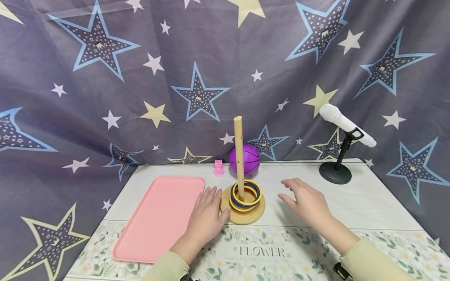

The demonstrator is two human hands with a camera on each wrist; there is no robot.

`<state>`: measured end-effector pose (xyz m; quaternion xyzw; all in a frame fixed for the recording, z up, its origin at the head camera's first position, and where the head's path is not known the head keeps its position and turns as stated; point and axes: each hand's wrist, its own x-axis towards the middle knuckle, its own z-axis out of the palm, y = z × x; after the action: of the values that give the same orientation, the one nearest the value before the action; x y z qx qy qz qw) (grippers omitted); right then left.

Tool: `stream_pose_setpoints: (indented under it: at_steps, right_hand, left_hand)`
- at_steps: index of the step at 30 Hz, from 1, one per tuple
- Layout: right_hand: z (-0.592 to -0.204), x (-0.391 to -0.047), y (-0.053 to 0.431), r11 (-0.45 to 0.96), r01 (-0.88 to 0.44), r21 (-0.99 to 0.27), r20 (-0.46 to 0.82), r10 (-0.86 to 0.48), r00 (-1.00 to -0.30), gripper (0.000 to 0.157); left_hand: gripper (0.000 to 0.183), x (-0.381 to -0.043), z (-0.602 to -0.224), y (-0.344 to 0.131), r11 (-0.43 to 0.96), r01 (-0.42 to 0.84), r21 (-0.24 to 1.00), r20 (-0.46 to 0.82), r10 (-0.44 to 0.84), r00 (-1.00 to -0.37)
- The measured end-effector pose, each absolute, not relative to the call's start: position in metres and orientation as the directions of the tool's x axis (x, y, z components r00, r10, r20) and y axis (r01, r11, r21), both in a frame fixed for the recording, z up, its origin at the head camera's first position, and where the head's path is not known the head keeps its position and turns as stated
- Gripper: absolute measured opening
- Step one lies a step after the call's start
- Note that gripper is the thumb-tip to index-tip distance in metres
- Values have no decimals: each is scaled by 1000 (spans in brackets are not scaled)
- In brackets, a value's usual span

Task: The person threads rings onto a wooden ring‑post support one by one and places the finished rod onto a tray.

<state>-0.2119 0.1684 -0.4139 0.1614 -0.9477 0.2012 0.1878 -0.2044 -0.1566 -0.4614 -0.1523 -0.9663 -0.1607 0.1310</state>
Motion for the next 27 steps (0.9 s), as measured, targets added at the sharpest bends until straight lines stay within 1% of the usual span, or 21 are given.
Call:
stream_pose_setpoints:
  at_steps: [9,13,15,17,23,27]
  right_hand:
    - [-421,-191,185,871,-437,-224,456,-303,-837,61]
    - [-427,-186,192,861,-482,-162,482,-357,-800,72]
    - [-430,-184,194,861,-492,-130,473,-383,-794,77]
    - [-432,-181,196,867,-487,-109,441,-397,-805,81]
    - [-434,-172,194,908,-398,-132,276,-352,-894,84]
    - [-437,-170,192,920,-367,-137,239,-329,-914,83]
  left_hand:
    - [78,-200,-455,-166,920,368,138,304,314,-899]
    - [80,-197,-453,-168,918,383,100,313,336,-888]
    - [81,-196,-451,-169,917,389,88,312,345,-885]
    - [81,-195,-451,-170,917,391,75,306,352,-884]
    - [86,-190,-451,-171,921,390,15,280,370,-886]
    - [89,-188,-451,-171,924,381,10,254,366,-895]
